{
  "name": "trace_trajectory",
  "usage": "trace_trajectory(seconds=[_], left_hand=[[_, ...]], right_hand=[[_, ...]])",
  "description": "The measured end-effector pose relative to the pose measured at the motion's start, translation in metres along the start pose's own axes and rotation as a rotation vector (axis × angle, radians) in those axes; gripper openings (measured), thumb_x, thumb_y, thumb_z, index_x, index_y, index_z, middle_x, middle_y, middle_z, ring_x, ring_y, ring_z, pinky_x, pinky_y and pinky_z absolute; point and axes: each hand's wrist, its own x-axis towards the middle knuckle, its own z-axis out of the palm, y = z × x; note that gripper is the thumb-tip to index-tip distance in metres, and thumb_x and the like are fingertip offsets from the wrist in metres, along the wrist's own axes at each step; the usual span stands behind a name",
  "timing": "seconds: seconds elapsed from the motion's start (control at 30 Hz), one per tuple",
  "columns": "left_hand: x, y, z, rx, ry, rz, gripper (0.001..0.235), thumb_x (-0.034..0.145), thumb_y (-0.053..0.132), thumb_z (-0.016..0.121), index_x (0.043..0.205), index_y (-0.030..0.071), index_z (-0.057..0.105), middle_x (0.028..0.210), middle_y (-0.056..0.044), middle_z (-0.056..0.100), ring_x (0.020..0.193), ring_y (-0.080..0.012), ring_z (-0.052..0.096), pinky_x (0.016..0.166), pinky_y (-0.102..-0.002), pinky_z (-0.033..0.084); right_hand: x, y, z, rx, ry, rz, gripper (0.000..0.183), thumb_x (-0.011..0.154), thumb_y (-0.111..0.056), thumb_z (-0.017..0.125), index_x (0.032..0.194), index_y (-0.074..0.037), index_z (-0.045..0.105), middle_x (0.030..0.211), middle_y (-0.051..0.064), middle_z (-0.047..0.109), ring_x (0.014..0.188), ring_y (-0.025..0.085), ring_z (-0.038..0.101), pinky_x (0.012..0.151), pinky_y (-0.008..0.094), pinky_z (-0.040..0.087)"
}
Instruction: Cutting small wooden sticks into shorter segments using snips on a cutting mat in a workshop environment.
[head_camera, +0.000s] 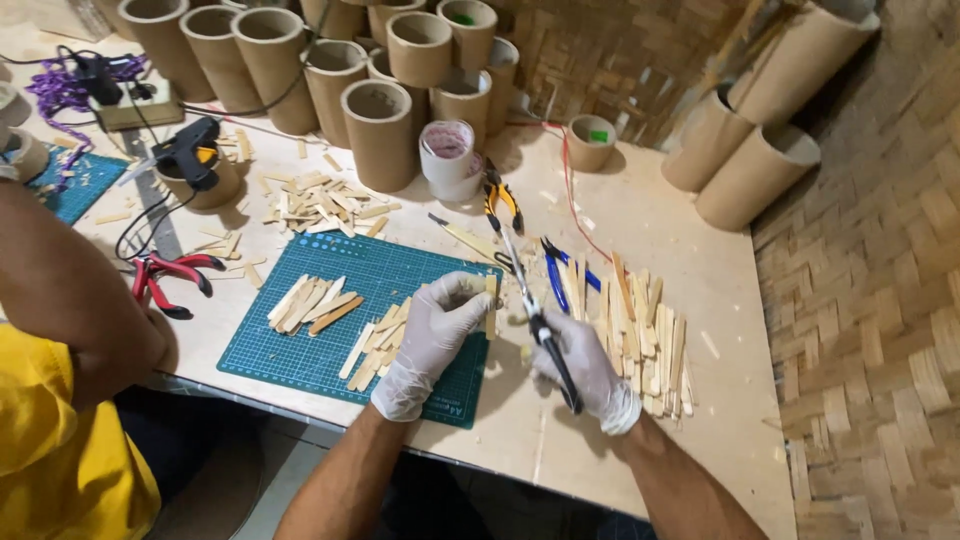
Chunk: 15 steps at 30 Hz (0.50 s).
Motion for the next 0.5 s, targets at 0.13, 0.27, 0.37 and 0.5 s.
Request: trace_trajectory(seconds=[0.13, 0.27, 0.37, 0.5], left_hand=[[0.0, 0.006, -0.006, -0.04, 0.047, -0.013, 0.019, 0.084, 0.014, 0.085, 0.097, 0.003, 0.077, 0.08, -0.007, 0.076, 0.069, -0.0108, 0.064, 0.057, -0.024, 0.057], [-0.003, 0.01, -0.001, -0.07, 0.017, 0.017, 0.012, 0.084, 0.005, 0.081, 0.092, -0.001, 0.075, 0.072, -0.011, 0.072, 0.052, -0.0109, 0.058, 0.045, -0.022, 0.049], [-0.005, 0.017, 0.003, -0.069, 0.01, 0.015, 0.011, 0.084, 0.003, 0.08, 0.092, -0.002, 0.075, 0.072, -0.011, 0.071, 0.05, -0.0107, 0.057, 0.044, -0.021, 0.048], [-0.006, 0.021, 0.005, -0.074, 0.019, 0.018, 0.012, 0.084, 0.003, 0.08, 0.093, -0.002, 0.075, 0.073, -0.012, 0.072, 0.051, -0.0108, 0.058, 0.045, -0.021, 0.049]], right_hand=[[-0.007, -0.003, 0.008, -0.023, -0.07, -0.009, 0.037, 0.077, -0.019, 0.082, 0.101, 0.005, 0.068, 0.064, 0.015, 0.066, 0.047, 0.021, 0.072, 0.037, 0.031, 0.059], [-0.008, -0.008, 0.011, -0.026, -0.087, 0.09, 0.028, 0.081, -0.01, 0.078, 0.103, 0.004, 0.069, 0.063, 0.013, 0.062, 0.046, 0.023, 0.071, 0.036, 0.031, 0.057], [-0.008, -0.014, 0.014, -0.019, -0.083, 0.105, 0.026, 0.082, -0.008, 0.077, 0.105, 0.004, 0.069, 0.063, 0.011, 0.057, 0.045, 0.022, 0.069, 0.036, 0.03, 0.056], [-0.009, -0.011, 0.013, -0.015, -0.058, 0.126, 0.03, 0.082, -0.005, 0.076, 0.109, 0.006, 0.069, 0.067, 0.006, 0.05, 0.047, 0.019, 0.066, 0.039, 0.029, 0.057]])
